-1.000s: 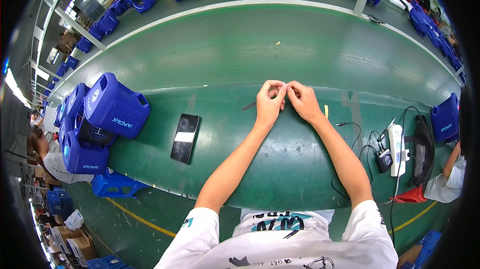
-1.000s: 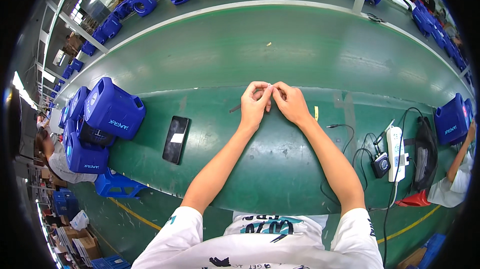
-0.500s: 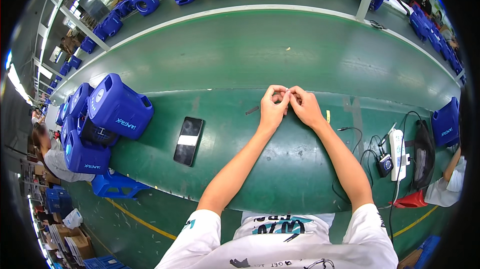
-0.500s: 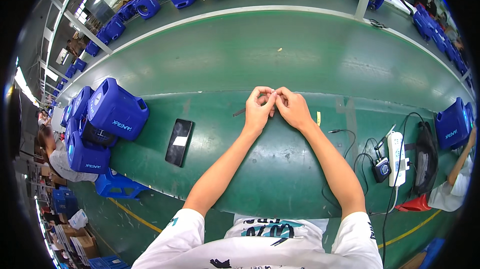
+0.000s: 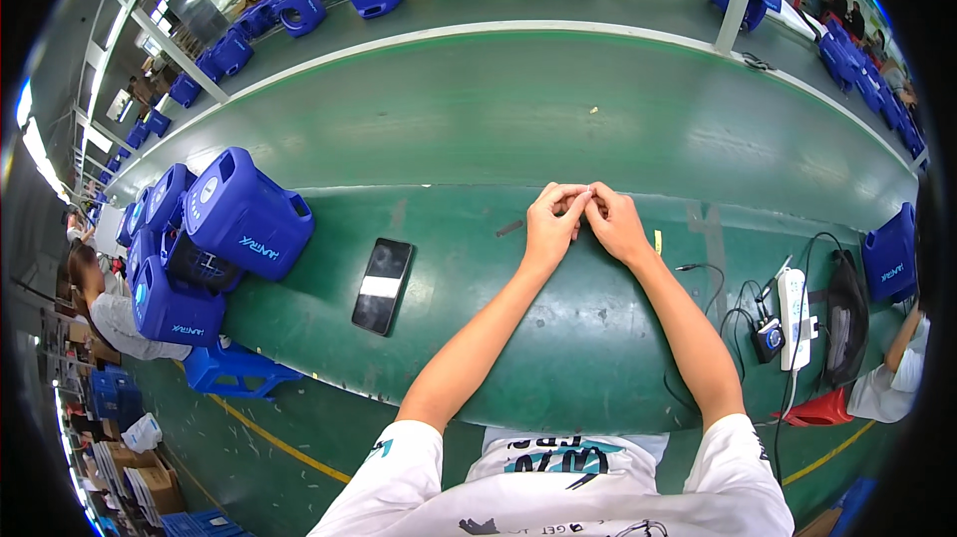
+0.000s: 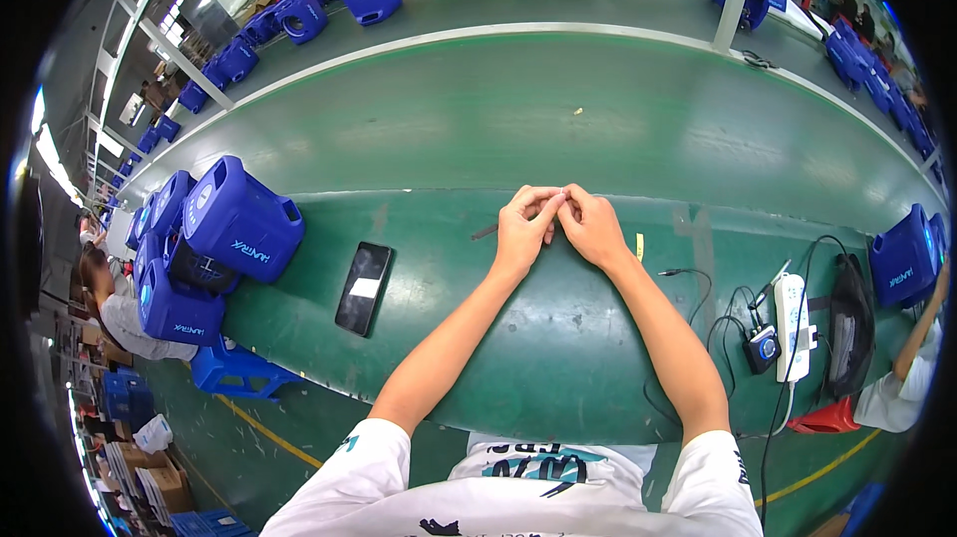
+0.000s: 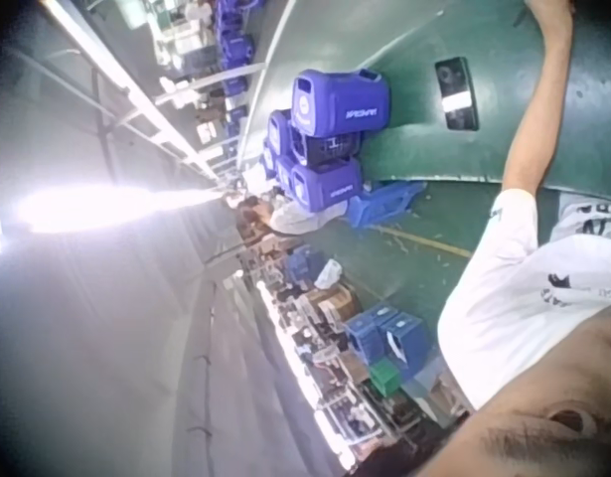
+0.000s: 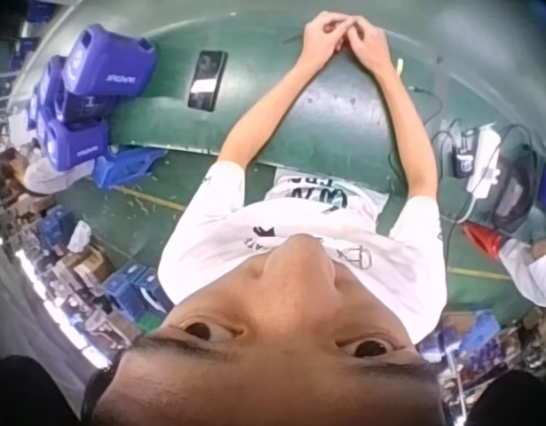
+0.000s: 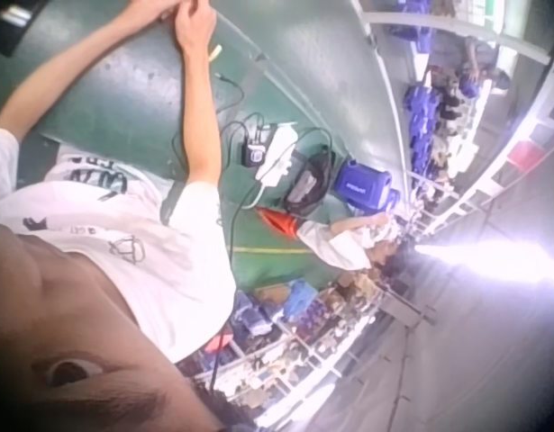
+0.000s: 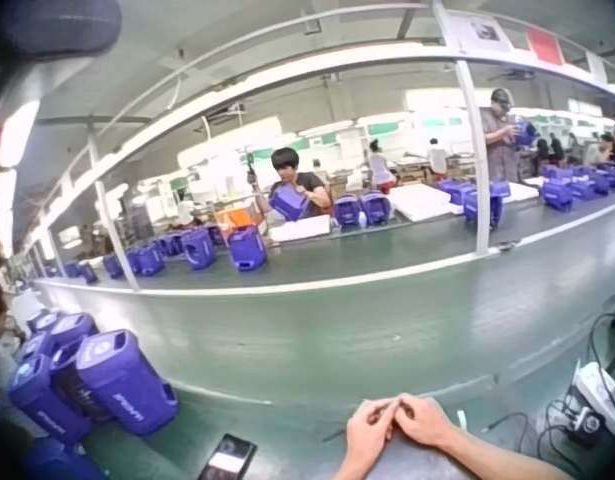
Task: The person holds, pulls, and twists a small rubber band with their fingers while sitting at an assembly line workbench.
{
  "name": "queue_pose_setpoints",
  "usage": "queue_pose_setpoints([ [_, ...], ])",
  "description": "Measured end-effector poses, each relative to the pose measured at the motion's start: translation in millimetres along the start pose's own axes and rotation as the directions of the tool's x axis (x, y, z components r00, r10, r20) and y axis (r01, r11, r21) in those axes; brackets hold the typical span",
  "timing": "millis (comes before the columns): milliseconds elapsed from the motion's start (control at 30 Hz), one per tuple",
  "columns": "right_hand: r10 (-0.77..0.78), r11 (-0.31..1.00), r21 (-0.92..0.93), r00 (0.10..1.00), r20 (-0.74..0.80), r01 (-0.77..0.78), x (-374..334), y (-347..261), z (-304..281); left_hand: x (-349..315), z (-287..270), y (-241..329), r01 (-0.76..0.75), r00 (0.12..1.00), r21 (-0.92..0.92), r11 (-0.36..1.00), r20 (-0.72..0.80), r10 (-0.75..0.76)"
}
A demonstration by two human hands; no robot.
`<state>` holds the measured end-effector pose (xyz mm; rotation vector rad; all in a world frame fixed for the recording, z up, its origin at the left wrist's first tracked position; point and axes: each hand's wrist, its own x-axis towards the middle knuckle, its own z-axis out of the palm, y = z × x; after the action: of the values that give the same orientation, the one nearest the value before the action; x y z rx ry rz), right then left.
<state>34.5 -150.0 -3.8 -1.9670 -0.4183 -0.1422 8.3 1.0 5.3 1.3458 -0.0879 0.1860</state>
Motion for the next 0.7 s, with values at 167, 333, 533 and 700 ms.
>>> queue_pose_setpoints([
  [167, -0.015, 1.000, -0.007, 1.000, 0.005, 0.015, 0.6, -4.1, 2.1, 1.3, -5.0, -3.5, 0.029, 0.999, 0.006, 1.000, 0.033, -0.029],
  [333, -0.029, 0.999, -0.025, 1.000, 0.007, 0.029, -0.4, -6.2, 0.9, 1.8, -3.7, -6.1, 0.090, 0.995, 0.013, 0.996, 0.050, -0.090],
  [533, -0.006, 0.999, -0.042, 1.000, 0.027, 0.007, -1.2, -14.5, -0.8, 2.8, -5.2, -11.8, 0.077, 0.996, -0.019, 0.997, 0.051, -0.076],
  [700, 0.002, 0.999, -0.045, 0.999, 0.039, 0.000, -0.6, -13.2, -2.6, 3.8, -4.4, -12.0, 0.070, 0.995, -0.026, 0.997, 0.074, -0.068],
])
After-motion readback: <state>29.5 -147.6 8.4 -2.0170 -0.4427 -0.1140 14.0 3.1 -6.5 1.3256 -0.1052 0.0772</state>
